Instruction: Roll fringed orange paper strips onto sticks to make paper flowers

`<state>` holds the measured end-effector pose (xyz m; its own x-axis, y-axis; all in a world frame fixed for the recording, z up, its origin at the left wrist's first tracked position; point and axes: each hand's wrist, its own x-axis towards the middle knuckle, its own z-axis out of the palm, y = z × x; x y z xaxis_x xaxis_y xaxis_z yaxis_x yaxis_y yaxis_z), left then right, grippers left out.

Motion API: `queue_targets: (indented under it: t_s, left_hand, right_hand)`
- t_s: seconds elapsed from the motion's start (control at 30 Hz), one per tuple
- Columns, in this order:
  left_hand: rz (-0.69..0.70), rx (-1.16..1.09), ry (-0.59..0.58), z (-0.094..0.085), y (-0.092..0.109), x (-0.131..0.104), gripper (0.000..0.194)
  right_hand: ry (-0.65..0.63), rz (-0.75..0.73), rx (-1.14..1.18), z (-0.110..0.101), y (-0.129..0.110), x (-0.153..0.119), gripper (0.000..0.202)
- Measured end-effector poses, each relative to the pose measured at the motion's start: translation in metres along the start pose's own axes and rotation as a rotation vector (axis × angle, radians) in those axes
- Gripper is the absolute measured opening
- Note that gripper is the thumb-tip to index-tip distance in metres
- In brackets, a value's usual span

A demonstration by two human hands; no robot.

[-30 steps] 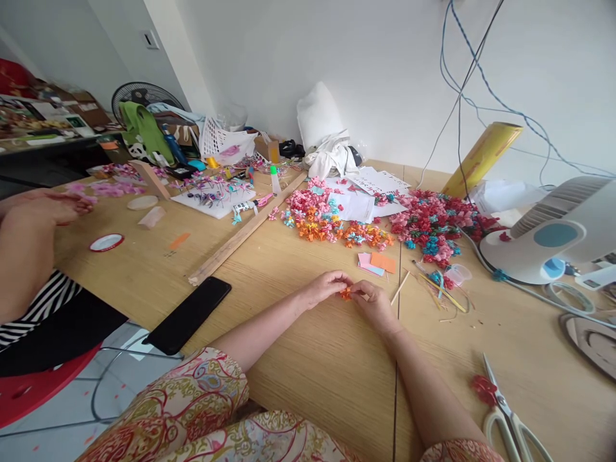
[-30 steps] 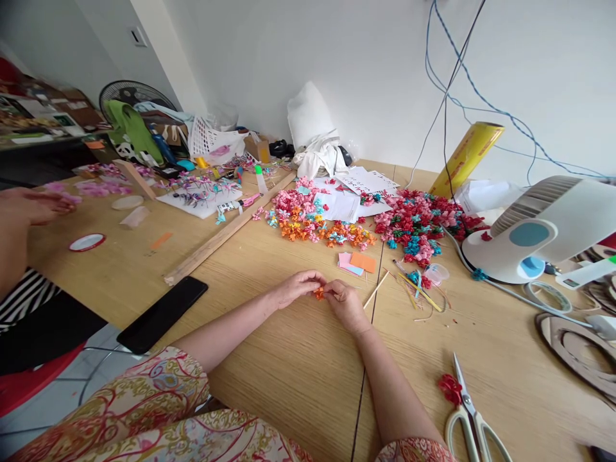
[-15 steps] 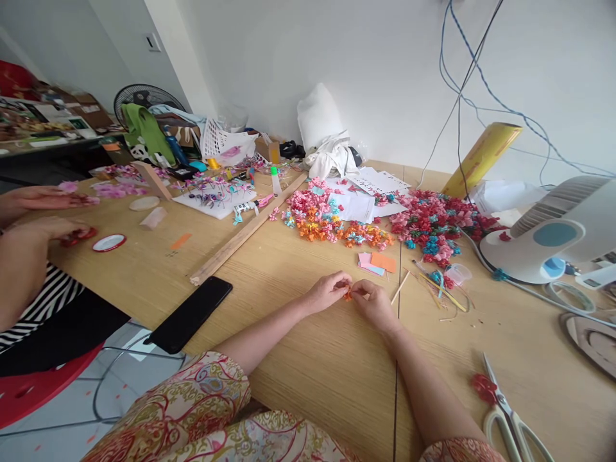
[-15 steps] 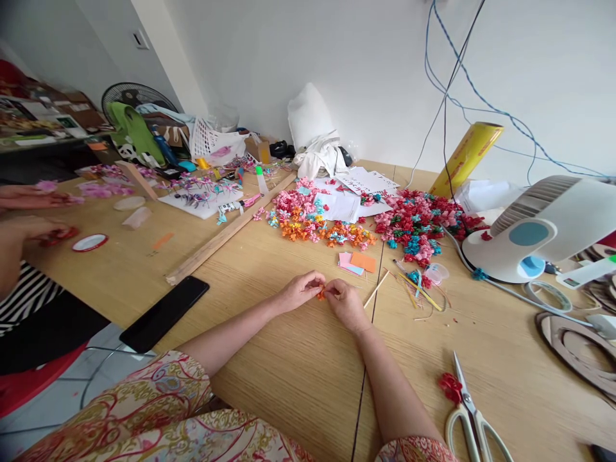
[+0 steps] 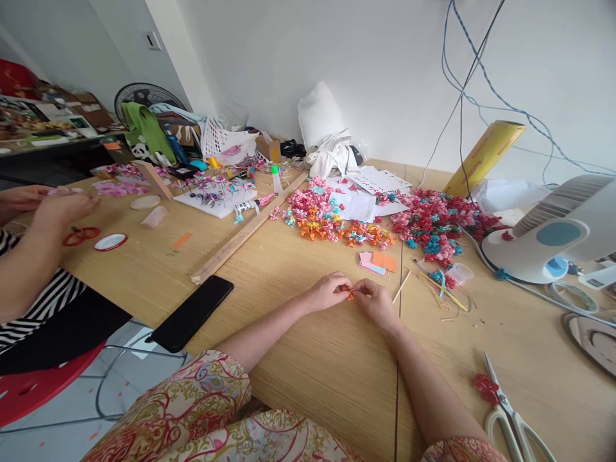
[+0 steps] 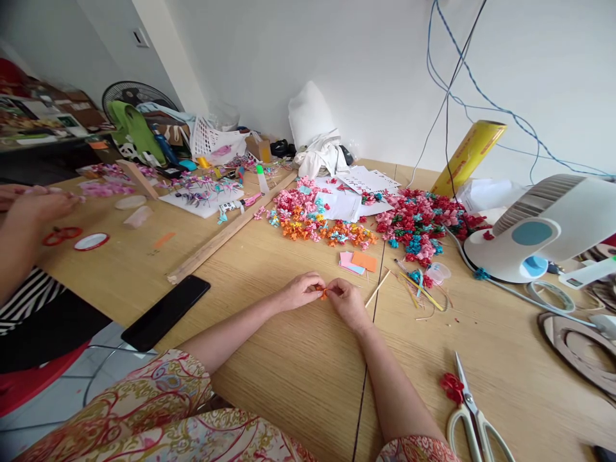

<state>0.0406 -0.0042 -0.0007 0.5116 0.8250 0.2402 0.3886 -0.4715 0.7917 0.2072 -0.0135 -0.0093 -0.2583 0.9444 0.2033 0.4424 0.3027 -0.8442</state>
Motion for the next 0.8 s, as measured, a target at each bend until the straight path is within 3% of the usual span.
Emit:
queue_targets:
  t_s: [0.4,0.8]
  left_hand:
    - [-0.135,-0.129,0.005,0.0010,-0.0033,0.0028,0.008]
    - [-0.084,0.002,0.051,0.0043,-0.0028,0.0049,0.006]
  right_hand:
    - [-0.022,0.022,0.042,0.0007,0.0003,0.0004,0.009]
    - [-0.001,-0.021,-0.082,-0.0018,-0.0032,0.0003,0.008]
